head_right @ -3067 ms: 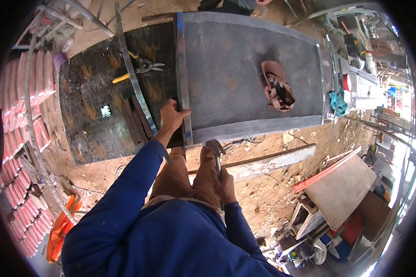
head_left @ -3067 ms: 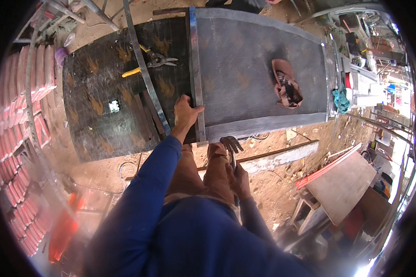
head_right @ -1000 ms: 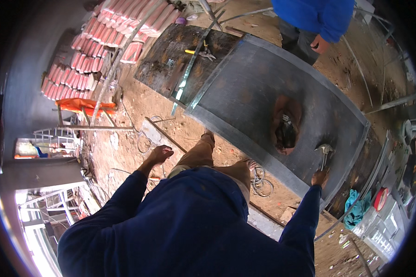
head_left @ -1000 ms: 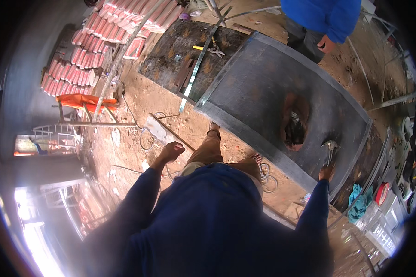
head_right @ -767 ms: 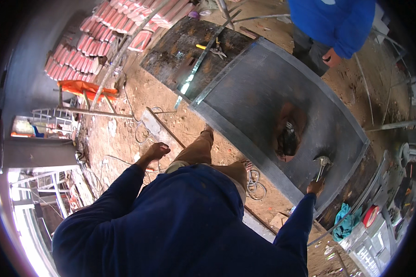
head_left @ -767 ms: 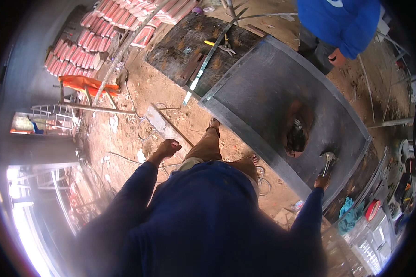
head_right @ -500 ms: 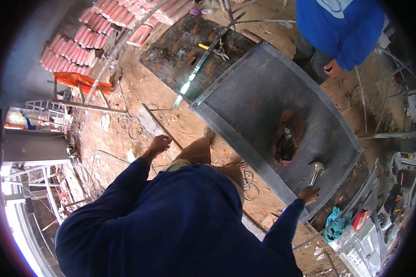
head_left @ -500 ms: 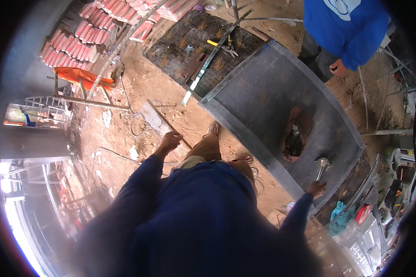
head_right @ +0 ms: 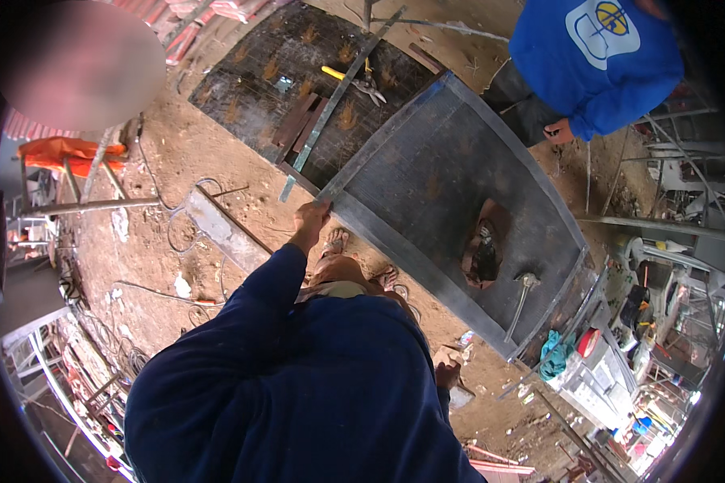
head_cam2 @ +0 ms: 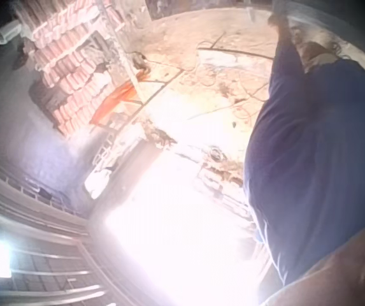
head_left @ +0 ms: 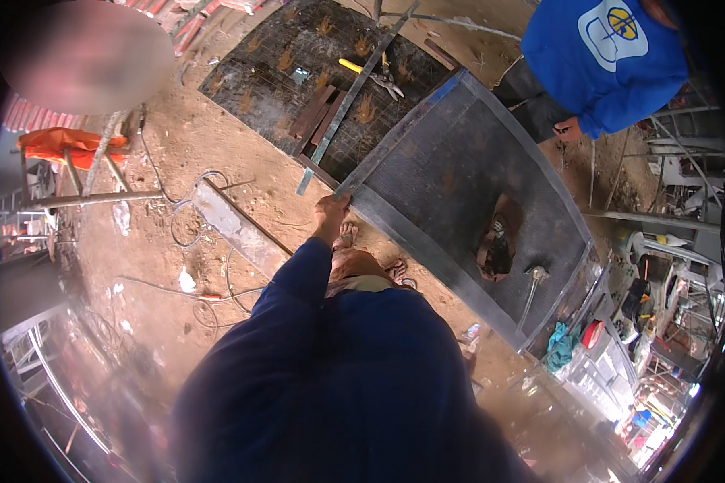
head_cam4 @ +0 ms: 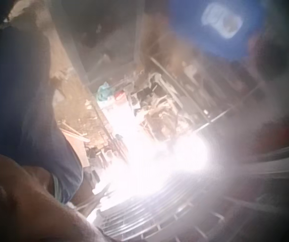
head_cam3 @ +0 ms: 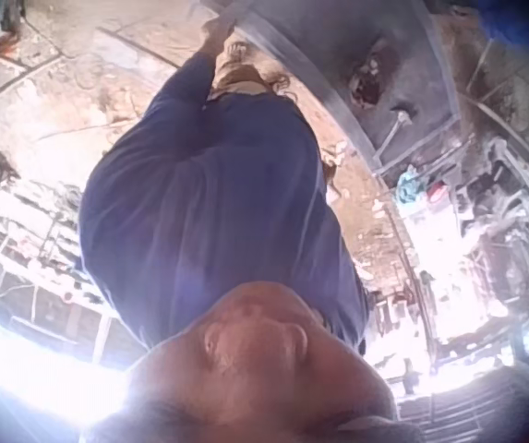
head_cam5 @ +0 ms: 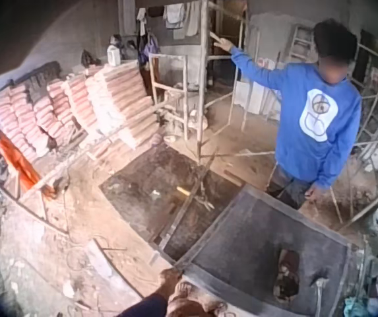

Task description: The person uses a hammer to secure a metal frame onto a mesh screen. They repeatedly strike the frame along the edges to fasten it, while another person assists by holding the screen steady.

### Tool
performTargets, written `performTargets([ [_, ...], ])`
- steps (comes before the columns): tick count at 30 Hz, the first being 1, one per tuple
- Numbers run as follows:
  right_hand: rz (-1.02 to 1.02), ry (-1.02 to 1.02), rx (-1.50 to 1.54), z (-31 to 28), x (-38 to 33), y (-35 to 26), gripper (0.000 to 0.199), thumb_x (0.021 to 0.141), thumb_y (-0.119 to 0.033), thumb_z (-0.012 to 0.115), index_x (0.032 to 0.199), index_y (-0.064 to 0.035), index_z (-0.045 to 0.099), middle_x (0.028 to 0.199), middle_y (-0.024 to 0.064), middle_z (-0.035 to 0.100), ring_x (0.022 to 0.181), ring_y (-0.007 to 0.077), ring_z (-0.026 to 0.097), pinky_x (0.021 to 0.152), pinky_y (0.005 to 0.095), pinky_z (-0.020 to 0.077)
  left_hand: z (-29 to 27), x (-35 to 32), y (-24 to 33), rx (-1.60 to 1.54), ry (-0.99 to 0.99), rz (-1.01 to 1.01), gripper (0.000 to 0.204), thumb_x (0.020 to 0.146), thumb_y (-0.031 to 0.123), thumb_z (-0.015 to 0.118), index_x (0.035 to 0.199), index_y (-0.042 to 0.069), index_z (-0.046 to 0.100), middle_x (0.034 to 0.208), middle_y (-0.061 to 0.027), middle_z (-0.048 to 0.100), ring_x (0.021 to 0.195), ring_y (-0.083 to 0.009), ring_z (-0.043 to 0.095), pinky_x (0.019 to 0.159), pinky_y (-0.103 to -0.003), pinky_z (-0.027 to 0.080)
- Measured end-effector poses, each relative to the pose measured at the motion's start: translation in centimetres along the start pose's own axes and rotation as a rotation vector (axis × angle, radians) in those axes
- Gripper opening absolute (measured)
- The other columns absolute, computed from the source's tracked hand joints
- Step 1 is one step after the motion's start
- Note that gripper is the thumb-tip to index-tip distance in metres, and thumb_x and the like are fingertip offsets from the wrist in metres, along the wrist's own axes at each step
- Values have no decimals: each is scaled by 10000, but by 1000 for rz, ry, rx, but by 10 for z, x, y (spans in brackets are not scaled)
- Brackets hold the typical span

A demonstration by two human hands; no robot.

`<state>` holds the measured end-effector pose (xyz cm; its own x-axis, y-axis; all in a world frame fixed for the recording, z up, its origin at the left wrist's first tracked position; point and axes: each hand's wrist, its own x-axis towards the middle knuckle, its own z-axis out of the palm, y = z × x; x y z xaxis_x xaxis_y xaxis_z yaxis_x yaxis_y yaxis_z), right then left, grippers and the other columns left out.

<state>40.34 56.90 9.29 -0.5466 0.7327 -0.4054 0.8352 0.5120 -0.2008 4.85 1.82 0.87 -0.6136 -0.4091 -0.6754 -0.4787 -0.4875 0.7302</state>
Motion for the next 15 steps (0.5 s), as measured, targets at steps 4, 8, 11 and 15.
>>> performTargets([
  [4,196,-48,-5,-30,-16,18,413,902,-159,814,1277,-30,699,1225,223,772,1140,400,752,996,521,598,26,-10,13,68,26,-59,380,992,167,894,1213,-53,677,1034,-148,775,855,-216,764,716,-348,650],
  [8,27,97,102,-28,-58,-32,459,926,-187,802,1336,-25,673,1198,194,761,1045,371,752,875,500,634,16,-10,26,32,93,6,378,972,154,903,1183,-70,684,942,-146,759,755,-196,740,607,-336,613],
  [11,194,-18,381,-6,-91,-56,375,989,-140,759,1332,-16,672,1146,179,778,1000,316,774,862,452,652,9,-7,36,55,81,65,306,990,117,878,1163,-35,676,895,-109,732,723,-179,710,567,-338,586],
  [15,-392,307,221,-12,-56,43,338,964,-147,771,1290,-68,727,945,130,798,764,258,754,746,416,638,7,30,-43,-63,-200,0,312,1043,230,821,1248,31,695,1012,-60,735,862,-174,685,739,-356,580],
])
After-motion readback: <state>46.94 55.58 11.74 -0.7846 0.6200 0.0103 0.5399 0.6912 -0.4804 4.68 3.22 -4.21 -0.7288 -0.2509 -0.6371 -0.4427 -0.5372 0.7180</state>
